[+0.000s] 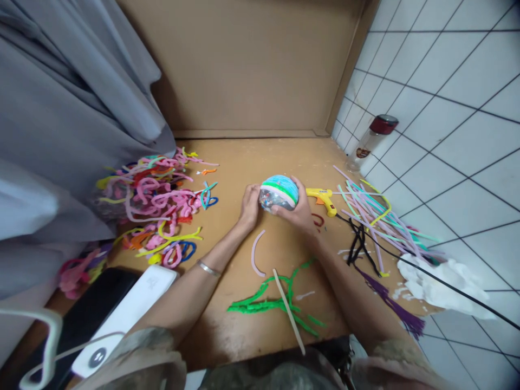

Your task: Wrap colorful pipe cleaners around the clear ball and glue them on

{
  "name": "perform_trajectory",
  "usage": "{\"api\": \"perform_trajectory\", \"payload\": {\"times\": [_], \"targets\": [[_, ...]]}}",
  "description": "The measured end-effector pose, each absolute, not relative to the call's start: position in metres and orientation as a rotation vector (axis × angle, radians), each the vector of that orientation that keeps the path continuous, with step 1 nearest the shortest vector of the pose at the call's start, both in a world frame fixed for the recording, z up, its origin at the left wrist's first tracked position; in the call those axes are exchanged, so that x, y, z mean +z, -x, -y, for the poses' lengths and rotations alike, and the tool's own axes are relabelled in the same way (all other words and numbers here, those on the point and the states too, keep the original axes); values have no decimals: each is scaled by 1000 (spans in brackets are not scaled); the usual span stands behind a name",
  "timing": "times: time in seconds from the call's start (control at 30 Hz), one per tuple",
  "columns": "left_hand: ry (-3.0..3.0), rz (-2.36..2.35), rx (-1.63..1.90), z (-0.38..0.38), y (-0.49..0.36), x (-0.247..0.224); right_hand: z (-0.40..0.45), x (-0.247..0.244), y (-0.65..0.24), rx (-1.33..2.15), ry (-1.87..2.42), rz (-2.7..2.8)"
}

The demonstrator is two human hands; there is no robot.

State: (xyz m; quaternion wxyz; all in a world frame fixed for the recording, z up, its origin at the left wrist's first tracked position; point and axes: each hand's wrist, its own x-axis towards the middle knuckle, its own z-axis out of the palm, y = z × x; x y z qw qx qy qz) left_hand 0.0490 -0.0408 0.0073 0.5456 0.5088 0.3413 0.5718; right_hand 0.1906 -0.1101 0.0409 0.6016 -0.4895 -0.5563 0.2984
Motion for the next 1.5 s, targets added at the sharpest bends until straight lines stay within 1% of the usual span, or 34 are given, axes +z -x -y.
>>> {"api": "perform_trajectory", "payload": {"times": [0.03, 0.1, 0.23, 0.33, 0.4, 0.5, 0.57, 0.67, 0.73, 0.83, 1.03, 1.23, 1.5], "targets": [[-1265, -836, 1417, 41, -44, 9, 109, 42, -195, 730, 1142, 1268], [-1451, -776, 1426, 42, -36, 15, 107, 43, -202, 808, 1157, 1244], [-1799, -656, 1174, 50, -30, 28, 104, 40, -207, 940, 1139, 1274], [-1809, -705, 1153, 53, -31, 29, 102, 38, -208, 985, 1107, 1286], [-1710, -752, 1264, 51, -32, 27, 103, 42, -214, 863, 1146, 1270], [-1540, -829, 1450, 46, -31, 21, 112, 55, -231, 487, 1342, 1311], [-1492, -880, 1507, 43, -31, 17, 125, 64, -240, 302, 1567, 1454], [-1492, -921, 1501, 41, -33, 13, 150, 69, -240, 103, 1945, 1722], [-1509, -931, 1481, 43, -37, 10, 165, 67, -233, 63, 2113, 1934], [-1551, -948, 1457, 48, -43, 6, 174, 61, -223, 25, 2239, 2093], [-1588, -987, 1415, 59, -51, 3, 164, 56, -226, -87, 2314, 2015], [-1555, -989, 1415, 56, -53, -1, 158, 52, -230, -82, 2312, 1983], [-1422, -919, 1495, 45, -50, 1, 152, 43, -227, -148, 2275, 1921]]}}
